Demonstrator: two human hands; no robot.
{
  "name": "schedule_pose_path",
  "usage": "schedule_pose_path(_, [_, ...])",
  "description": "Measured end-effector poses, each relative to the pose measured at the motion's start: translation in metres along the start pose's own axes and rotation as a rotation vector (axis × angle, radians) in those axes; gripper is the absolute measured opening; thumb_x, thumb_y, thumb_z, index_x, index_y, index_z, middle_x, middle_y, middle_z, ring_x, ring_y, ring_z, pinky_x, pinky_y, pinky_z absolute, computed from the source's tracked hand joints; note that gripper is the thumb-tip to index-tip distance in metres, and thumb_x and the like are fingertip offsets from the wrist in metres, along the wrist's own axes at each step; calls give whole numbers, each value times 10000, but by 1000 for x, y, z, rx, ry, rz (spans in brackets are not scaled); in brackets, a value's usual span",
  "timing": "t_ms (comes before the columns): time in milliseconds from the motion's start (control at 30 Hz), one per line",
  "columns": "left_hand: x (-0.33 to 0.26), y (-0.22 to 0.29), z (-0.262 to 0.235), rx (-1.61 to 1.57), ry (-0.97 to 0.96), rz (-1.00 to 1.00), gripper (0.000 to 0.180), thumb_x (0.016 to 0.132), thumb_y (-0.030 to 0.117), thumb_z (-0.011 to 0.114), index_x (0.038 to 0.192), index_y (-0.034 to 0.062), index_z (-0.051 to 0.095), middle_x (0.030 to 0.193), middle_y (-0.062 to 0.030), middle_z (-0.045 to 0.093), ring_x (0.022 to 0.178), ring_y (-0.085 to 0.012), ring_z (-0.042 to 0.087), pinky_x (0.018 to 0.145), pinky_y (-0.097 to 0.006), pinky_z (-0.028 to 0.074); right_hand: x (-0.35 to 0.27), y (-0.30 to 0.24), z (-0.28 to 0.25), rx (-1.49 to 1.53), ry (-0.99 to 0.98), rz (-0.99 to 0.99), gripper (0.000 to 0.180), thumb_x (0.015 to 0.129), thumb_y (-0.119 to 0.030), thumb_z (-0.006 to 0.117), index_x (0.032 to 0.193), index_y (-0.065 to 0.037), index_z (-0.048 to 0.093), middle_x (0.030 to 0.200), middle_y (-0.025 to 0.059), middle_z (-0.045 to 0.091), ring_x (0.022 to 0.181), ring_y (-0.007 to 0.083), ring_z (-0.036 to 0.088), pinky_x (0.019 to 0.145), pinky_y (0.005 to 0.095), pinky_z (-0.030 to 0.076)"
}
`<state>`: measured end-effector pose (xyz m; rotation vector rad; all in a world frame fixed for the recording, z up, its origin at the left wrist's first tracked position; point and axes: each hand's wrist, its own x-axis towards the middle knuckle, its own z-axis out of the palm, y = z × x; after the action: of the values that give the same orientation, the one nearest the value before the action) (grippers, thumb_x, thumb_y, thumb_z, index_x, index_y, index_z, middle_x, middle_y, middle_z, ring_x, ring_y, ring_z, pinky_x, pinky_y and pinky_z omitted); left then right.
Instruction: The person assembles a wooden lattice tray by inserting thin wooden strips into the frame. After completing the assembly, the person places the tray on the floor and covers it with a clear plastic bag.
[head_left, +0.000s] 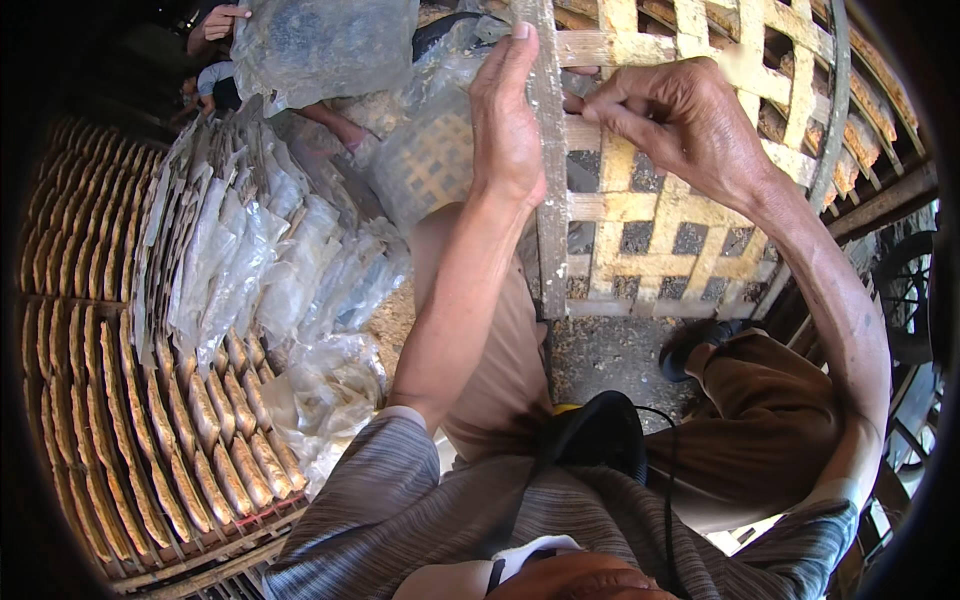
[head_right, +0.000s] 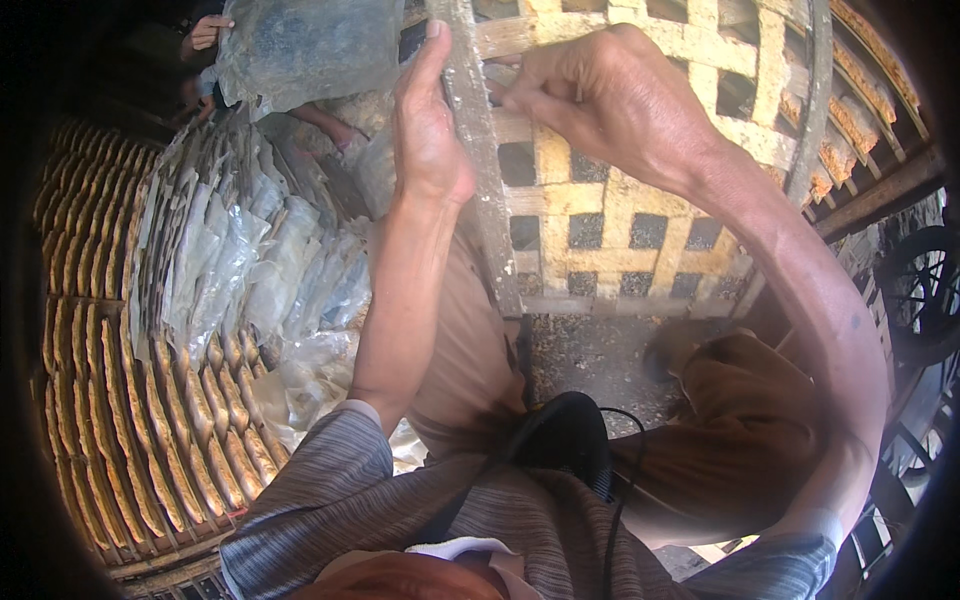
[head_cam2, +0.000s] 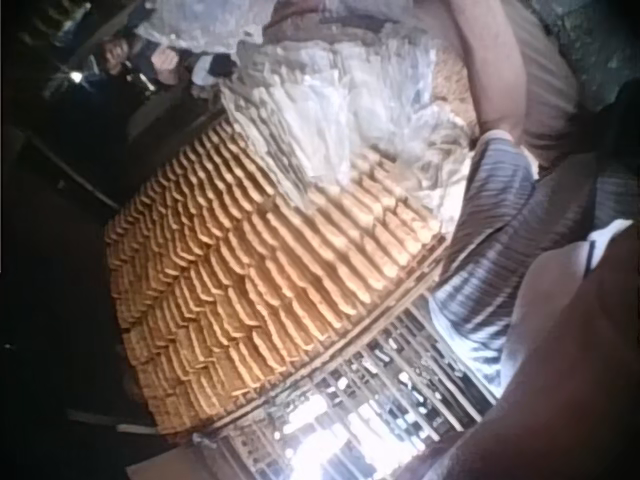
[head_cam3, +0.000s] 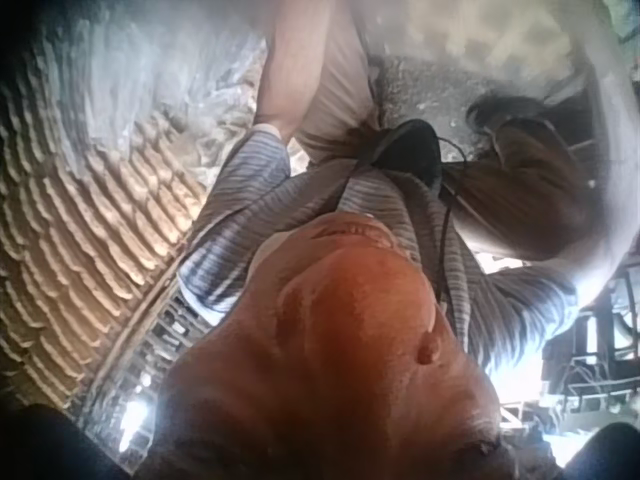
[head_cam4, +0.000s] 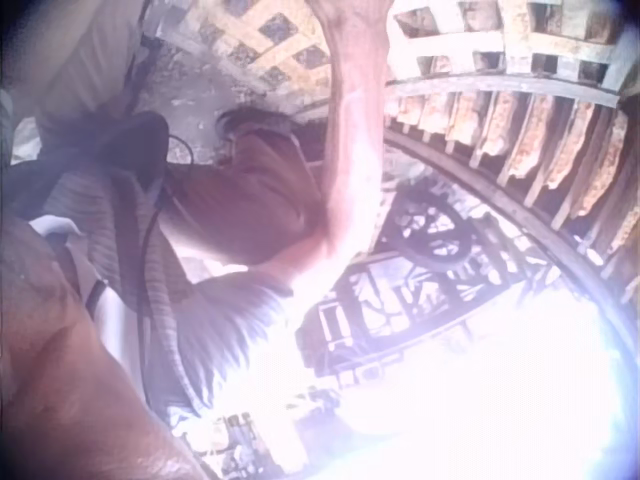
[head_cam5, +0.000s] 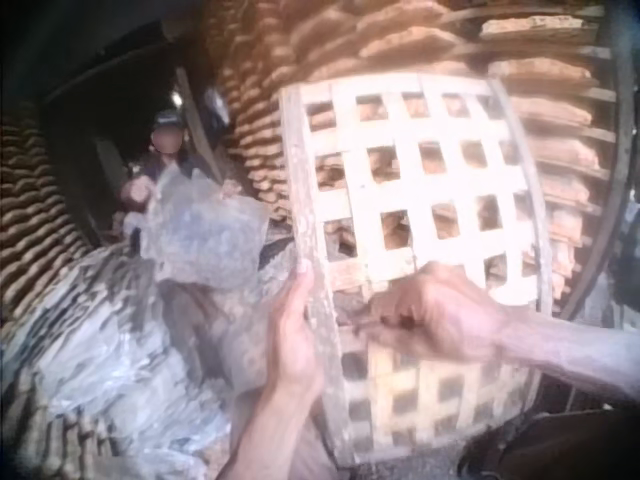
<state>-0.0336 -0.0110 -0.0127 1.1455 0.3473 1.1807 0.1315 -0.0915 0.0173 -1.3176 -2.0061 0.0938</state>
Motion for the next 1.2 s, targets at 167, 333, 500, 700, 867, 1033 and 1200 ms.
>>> schedule_pose_path(167, [-4, 1, 7, -80, -10, -115, 408, 1076, 430, 512, 1229, 70, 629, 1082, -57, 670, 1004, -140, 681, 882, -325, 603, 11, -13, 13, 2, 116, 45, 225, 859, -204, 818, 998, -54, 722, 641, 80, 662, 579, 213, 668, 525, 386, 515])
schedule_pose_path(333, [-7, -11, 12, -71, -42, -113, 376, 1084, 432, 501, 1188, 97, 637, 1008, -18, 665, 1012, -111, 656, 844, -323, 581, 16, -16, 19, -93, 168, 73, 227, 864, -168, 813, 933, -66, 622, 630, 63, 614, 539, 196, 637, 503, 383, 492])
schedule_pose_path(500, [-7, -1, 17, -143, 22, -129, 372, 1092, 413, 499, 1122, 75, 650, 937, -28, 665, 855, -125, 672, 768, -295, 575, 12, -6, 13, 266, 155, 149, 115, 1021, -104, 611, 1018, 1, 659, 737, 140, 740, 562, 195, 714, 481, 349, 561])
schedule_pose_path(700, [-3, 2, 11, -120, 53, -30, 426, 1094, 452, 478, 1202, 65, 623, 945, -73, 695, 781, -156, 697, 628, -281, 584, 0, 1, 15, 139, 147, 117, 162, 917, -124, 757, 1033, -15, 791, 721, 147, 752, 529, 205, 701, 518, 356, 581])
schedule_pose_path(867, [-5, 2, 14, -174, 138, -35, 461, 1093, 475, 470, 1218, 59, 622, 944, -82, 707, 777, -168, 712, 679, -283, 602, 8, -15, 22, 54, 217, 50, 146, 847, -65, 751, 969, 8, 781, 803, 173, 750, 625, 301, 728, 598, 394, 591])
schedule_pose_path(1033, [-6, 5, 17, -179, 146, -31, 462, 1094, 469, 473, 1220, 51, 624, 984, -88, 711, 819, -170, 715, 734, -315, 611, 8, -14, 27, 139, 245, 60, 155, 804, -30, 725, 942, 27, 769, 861, 154, 759, 720, 305, 751, 660, 401, 599])
schedule_pose_path(1200, [-5, 1, 11, -208, 117, -36, 442, 1089, 451, 496, 1228, 50, 620, 1052, -93, 706, 892, -172, 712, 789, -328, 607, 10, -17, 24, 133, 216, 110, 129, 787, -12, 724, 902, 27, 767, 842, 165, 756, 704, 308, 749, 645, 396, 602])
